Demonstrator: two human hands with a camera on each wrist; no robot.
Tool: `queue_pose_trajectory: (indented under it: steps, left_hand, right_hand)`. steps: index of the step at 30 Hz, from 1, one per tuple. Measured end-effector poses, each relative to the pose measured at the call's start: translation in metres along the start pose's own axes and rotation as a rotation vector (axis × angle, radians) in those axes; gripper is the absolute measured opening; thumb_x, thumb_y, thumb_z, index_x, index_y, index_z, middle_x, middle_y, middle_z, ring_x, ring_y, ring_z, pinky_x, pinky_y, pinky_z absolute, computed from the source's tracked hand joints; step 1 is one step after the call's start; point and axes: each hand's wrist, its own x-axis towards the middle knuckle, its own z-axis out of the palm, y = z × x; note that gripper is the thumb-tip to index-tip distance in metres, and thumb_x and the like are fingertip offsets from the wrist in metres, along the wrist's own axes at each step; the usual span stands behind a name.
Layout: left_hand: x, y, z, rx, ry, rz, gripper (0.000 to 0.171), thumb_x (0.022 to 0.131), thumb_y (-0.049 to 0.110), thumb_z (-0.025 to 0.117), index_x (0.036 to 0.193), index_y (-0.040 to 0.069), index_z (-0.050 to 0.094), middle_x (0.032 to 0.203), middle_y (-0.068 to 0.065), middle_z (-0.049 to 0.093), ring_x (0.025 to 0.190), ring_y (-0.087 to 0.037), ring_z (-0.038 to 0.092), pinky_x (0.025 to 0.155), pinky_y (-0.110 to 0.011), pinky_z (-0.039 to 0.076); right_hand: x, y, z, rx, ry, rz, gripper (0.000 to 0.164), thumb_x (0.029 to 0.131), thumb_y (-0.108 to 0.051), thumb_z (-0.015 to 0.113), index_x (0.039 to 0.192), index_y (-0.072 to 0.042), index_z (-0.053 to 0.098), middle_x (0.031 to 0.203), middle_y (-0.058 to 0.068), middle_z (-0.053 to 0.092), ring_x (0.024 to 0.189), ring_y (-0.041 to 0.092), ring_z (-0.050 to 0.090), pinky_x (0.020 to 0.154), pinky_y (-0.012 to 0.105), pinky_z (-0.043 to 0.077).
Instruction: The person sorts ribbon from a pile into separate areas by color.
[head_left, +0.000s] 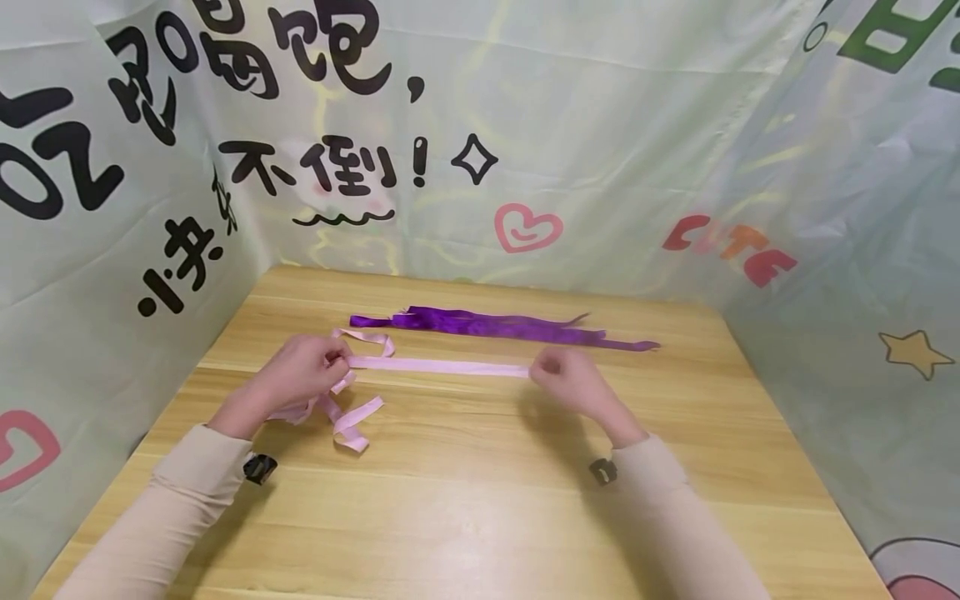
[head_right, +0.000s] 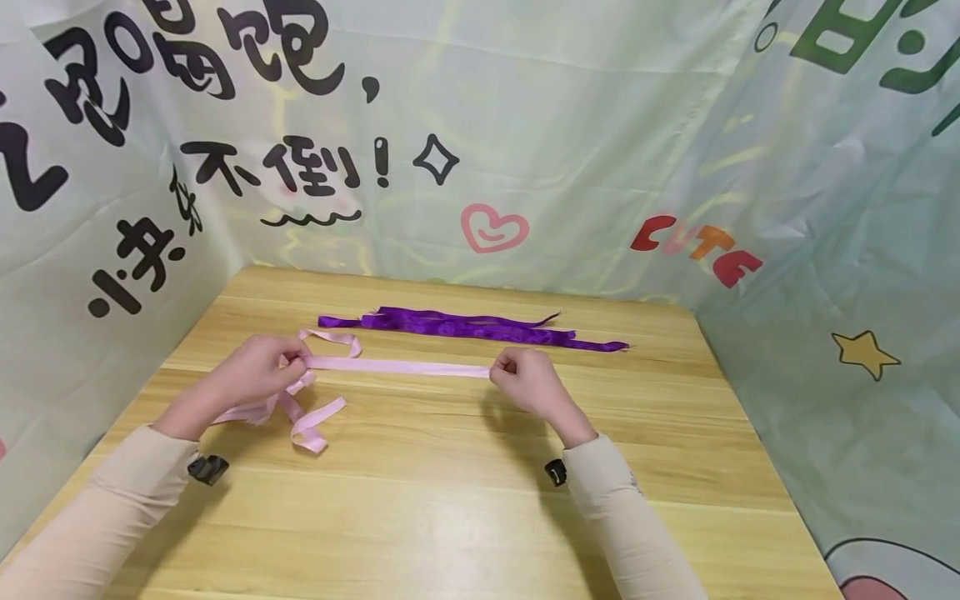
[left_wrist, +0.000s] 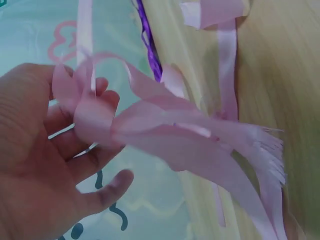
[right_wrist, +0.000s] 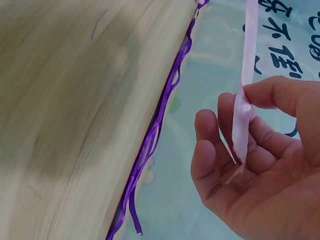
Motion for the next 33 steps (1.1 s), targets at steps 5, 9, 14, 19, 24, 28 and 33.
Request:
queue_pose_trajectory:
  steps: [5,9,14,19,24,28,33]
  left_hand:
    - [0.0,0.0,0.0,0.14,0.086,0.014,0.011,0.093,0.011,0.064,0.089,0.012,0.074,0.066,0.006,0.061,0.064,-0.016,0.052,0.07,-0.039,0.039]
    - [-0.002,-0.004,-0.004,0.204,0.15,0.008,0.014,0.091,0.012,0.06,0.087,0.012,0.073,0.066,0.004,0.065,0.063,-0.017,0.056,0.073,-0.048,0.044]
    - [-0.006,-0.011,-0.011,0.228,0.198,-0.049,0.016,0.091,0.013,0.06,0.088,0.008,0.074,0.072,-0.003,0.07,0.065,-0.023,0.06,0.078,-0.054,0.046]
    - [-0.01,-0.016,-0.018,0.227,0.229,-0.11,0.021,0.091,0.015,0.056,0.086,0.009,0.075,0.074,-0.005,0.072,0.069,-0.027,0.065,0.078,-0.056,0.045]
    - [-0.014,-0.019,-0.024,0.216,0.235,-0.156,0.022,0.09,0.015,0.054,0.085,0.009,0.075,0.07,-0.002,0.068,0.067,-0.025,0.06,0.078,-0.056,0.042]
    - [-0.016,-0.021,-0.027,0.206,0.235,-0.167,0.021,0.092,0.017,0.056,0.081,0.011,0.072,0.067,0.0,0.064,0.066,-0.024,0.057,0.075,-0.052,0.039]
    - [-0.017,-0.023,-0.03,0.204,0.22,-0.18,0.023,0.096,0.022,0.058,0.079,0.011,0.068,0.061,0.0,0.055,0.061,-0.022,0.049,0.07,-0.043,0.034]
  right_hand:
    - [-0.001,0.0,-0.001,0.0,-0.003,-0.004,0.016,0.1,-0.019,0.064,0.101,-0.006,0.074,0.096,0.01,0.074,0.088,0.022,0.068,0.088,0.048,0.058]
    - [0.0,0.005,-0.004,-0.008,-0.001,0.017,0.016,0.101,-0.02,0.064,0.103,-0.007,0.073,0.094,0.008,0.073,0.084,0.02,0.066,0.085,0.044,0.058]
    - [-0.001,0.01,-0.009,-0.02,0.019,0.031,0.017,0.1,-0.021,0.064,0.103,-0.008,0.074,0.093,0.007,0.074,0.083,0.019,0.065,0.086,0.046,0.058]
    - [-0.004,0.012,-0.015,-0.021,0.033,0.03,0.018,0.1,-0.021,0.064,0.106,-0.006,0.074,0.096,0.008,0.075,0.088,0.021,0.068,0.092,0.051,0.057]
    - [-0.008,0.015,-0.02,-0.019,0.043,0.035,0.019,0.1,-0.02,0.064,0.106,-0.006,0.074,0.097,0.009,0.075,0.087,0.021,0.067,0.087,0.048,0.057]
    - [-0.013,0.019,-0.025,0.002,0.055,0.035,0.018,0.101,-0.02,0.064,0.106,-0.005,0.074,0.098,0.01,0.075,0.089,0.022,0.068,0.087,0.048,0.057]
    - [-0.02,0.028,-0.035,0.019,0.088,0.038,0.02,0.102,-0.019,0.064,0.11,-0.004,0.074,0.103,0.012,0.076,0.094,0.025,0.069,0.091,0.051,0.057]
